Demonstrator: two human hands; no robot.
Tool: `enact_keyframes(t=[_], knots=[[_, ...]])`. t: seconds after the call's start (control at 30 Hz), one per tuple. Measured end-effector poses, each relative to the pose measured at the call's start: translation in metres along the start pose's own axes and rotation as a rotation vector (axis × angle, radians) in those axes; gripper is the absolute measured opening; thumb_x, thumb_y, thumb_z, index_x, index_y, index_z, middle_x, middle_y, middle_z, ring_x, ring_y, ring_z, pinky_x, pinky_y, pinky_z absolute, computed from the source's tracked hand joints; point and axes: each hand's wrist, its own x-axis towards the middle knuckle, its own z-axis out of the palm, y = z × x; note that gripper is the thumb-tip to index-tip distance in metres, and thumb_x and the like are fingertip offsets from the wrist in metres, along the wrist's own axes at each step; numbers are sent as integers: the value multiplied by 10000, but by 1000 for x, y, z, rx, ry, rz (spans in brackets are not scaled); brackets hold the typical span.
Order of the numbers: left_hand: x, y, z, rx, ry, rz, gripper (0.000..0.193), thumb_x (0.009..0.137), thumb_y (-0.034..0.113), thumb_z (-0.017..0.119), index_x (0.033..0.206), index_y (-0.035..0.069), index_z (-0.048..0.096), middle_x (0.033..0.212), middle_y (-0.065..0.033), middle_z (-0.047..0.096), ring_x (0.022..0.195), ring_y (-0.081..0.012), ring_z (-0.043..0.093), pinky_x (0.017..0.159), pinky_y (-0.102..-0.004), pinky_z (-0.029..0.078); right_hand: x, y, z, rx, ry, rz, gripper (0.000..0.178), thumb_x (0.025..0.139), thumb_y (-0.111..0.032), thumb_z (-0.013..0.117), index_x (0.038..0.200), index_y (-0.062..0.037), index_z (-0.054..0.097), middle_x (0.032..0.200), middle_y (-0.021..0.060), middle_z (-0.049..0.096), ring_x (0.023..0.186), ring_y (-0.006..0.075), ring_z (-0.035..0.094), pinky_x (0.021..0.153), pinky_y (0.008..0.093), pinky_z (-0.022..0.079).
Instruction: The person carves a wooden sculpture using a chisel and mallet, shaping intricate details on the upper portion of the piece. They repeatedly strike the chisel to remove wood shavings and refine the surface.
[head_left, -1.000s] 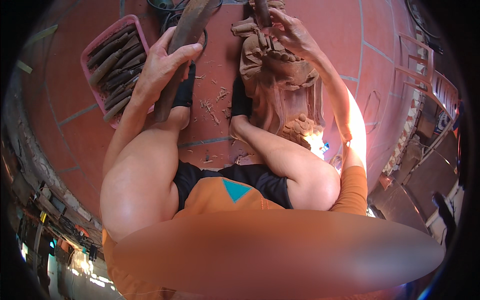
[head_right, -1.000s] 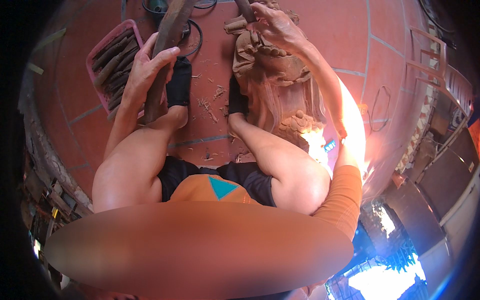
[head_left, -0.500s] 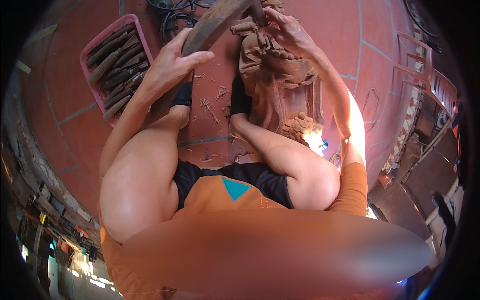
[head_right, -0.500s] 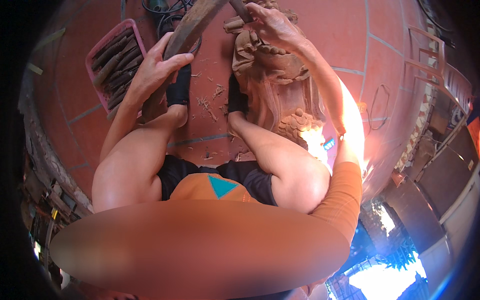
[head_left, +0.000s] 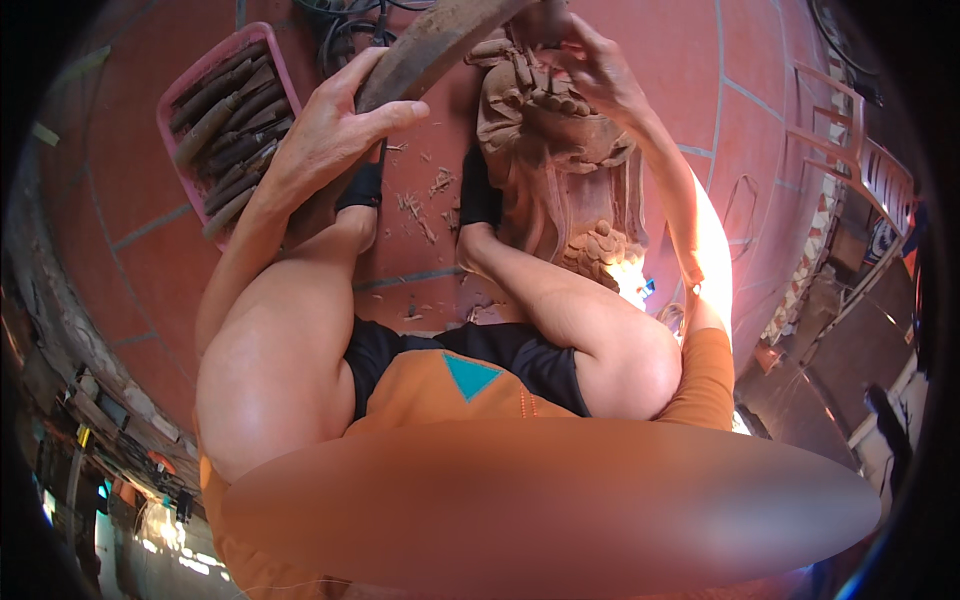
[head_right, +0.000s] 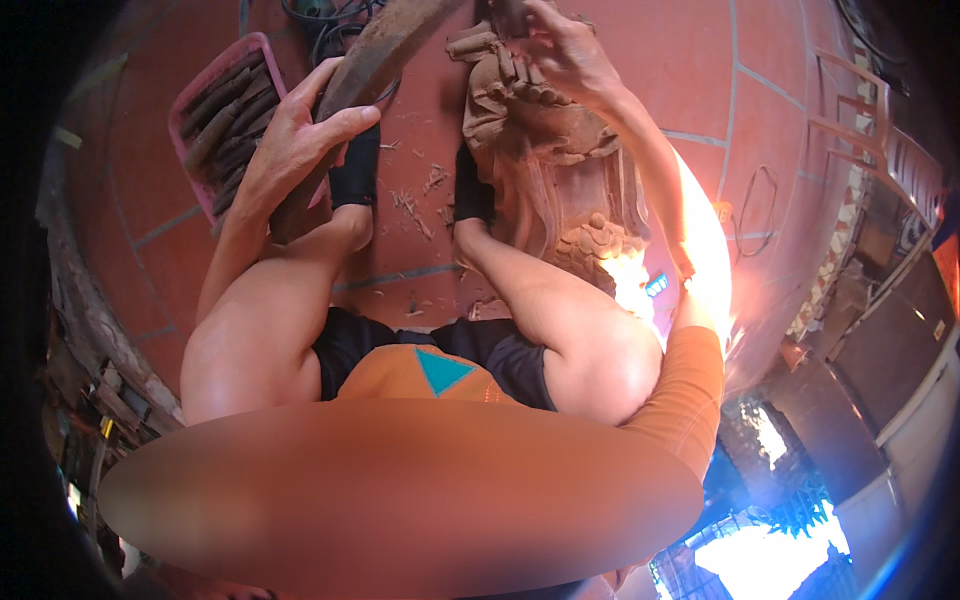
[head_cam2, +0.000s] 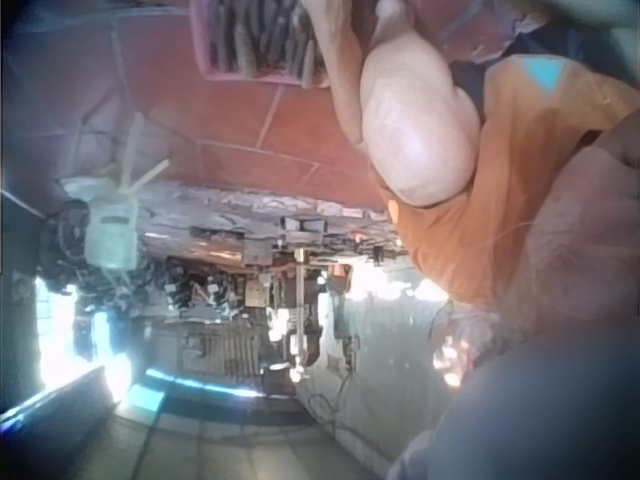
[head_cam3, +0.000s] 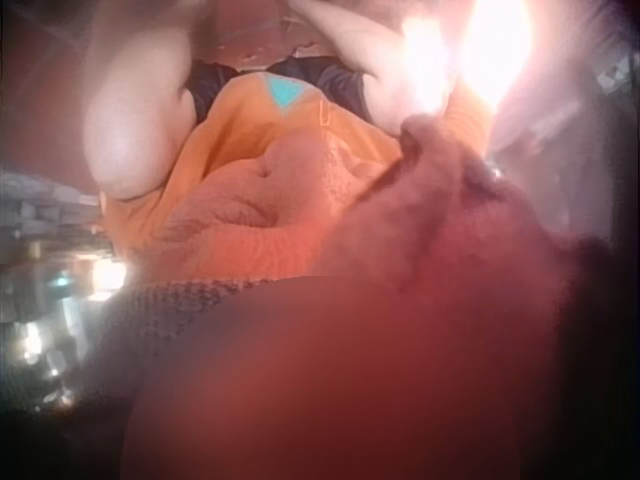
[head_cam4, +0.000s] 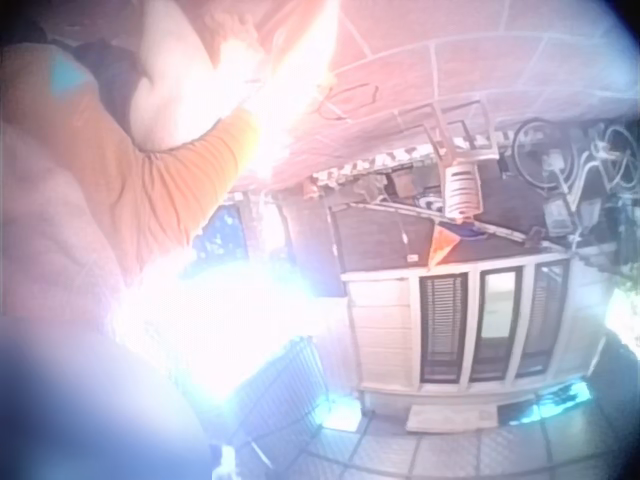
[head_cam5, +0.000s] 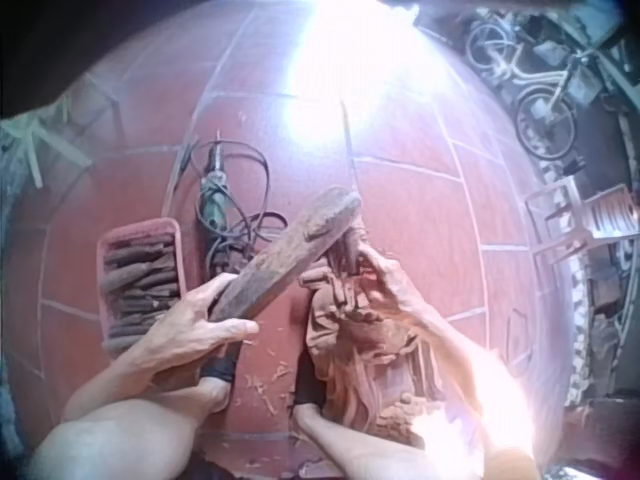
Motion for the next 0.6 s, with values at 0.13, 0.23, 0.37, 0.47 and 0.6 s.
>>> enact_keyframes(t=[0.13, 0.23, 0.37, 0.47, 0.6], knots=[[-4, -3, -2, -16, 68, -35, 496, 903, 312, 783, 1306, 84, 602, 796, 18, 599, 596, -72, 544, 533, -247, 440, -14, 5, -23, 80, 83, 43, 396, 992, -108, 702, 1354, -66, 547, 1080, 45, 726, 985, 133, 692, 785, 269, 559], [-7, -2, -1, -10, 93, -64, 503, 902, 311, 786, 1313, 86, 604, 809, 17, 606, 606, -68, 550, 540, -235, 441, -17, 6, -22, 166, 87, 21, 401, 992, -111, 704, 1356, -65, 544, 1079, 44, 725, 982, 131, 691, 786, 269, 558], [-8, -2, 1, -8, 71, -63, 511, 900, 301, 790, 1326, 91, 603, 825, 10, 621, 624, -64, 562, 550, -228, 451, -14, 6, -8, 189, 81, 6, 407, 992, -114, 706, 1360, -62, 539, 1078, 43, 725, 979, 130, 688, 787, 269, 558], [-8, -3, 4, -32, 71, -43, 517, 900, 293, 792, 1336, 93, 601, 831, 5, 635, 641, -63, 576, 556, -230, 460, -13, 5, -2, 190, 82, 1, 412, 992, -116, 707, 1362, -61, 536, 1077, 42, 724, 977, 128, 686, 789, 268, 557], [-8, -5, 4, -31, 53, -32, 503, 891, 274, 792, 1302, 56, 602, 816, 9, 602, 626, -74, 557, 563, -240, 449, -13, 6, 2, 194, 89, -1, 418, 992, -119, 709, 1366, -59, 532, 1076, 41, 724, 973, 127, 684, 790, 268, 557]])
